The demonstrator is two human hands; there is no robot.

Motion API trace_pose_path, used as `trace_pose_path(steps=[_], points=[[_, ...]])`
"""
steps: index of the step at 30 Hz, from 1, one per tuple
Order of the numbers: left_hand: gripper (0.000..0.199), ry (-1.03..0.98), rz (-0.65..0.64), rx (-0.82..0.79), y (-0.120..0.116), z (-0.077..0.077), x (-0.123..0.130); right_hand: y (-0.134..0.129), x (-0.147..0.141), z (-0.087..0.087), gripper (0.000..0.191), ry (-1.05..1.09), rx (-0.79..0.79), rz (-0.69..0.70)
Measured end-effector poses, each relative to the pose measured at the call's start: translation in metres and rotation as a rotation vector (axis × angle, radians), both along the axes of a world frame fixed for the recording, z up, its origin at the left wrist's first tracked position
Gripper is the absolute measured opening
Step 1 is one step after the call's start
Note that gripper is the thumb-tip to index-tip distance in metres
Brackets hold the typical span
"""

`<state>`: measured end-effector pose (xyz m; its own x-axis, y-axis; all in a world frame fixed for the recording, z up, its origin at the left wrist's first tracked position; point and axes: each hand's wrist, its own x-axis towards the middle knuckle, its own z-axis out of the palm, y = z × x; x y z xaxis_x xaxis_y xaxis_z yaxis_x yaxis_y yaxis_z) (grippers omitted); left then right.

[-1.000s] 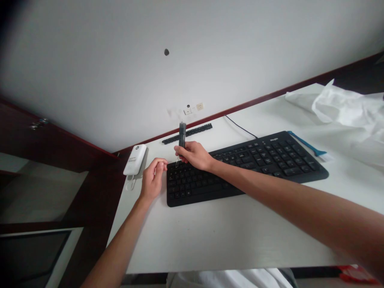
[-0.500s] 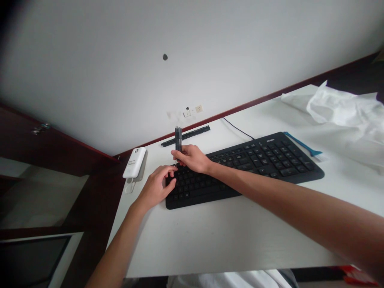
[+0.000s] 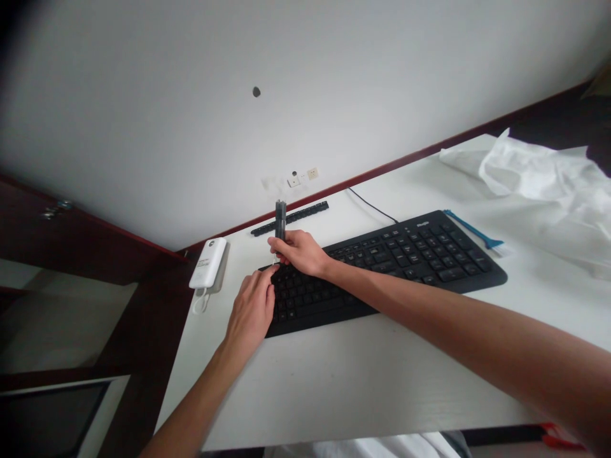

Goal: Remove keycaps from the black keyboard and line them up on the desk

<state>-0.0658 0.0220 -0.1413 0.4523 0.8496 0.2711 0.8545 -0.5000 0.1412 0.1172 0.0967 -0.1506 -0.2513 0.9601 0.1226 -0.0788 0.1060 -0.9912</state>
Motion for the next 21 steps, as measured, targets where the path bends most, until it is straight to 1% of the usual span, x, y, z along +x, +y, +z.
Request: trace_pose_path(steps=[5,11,21], points=[[0.045,-0.032,-0.001,0.003,0.003,-0.008,0.002,0.001,0.0,0.0,0.046,-0.004,0.017,-0.017],[0.043,-0.046,-0.003,-0.001,0.005,-0.014,0.0,0.001,-0.001,-0.001,0.044,0.001,0.001,-0.019],[0.041,-0.006,0.004,-0.04,0.003,-0.011,0.003,0.0,-0.001,0.0,0.046,-0.005,-0.005,-0.011]])
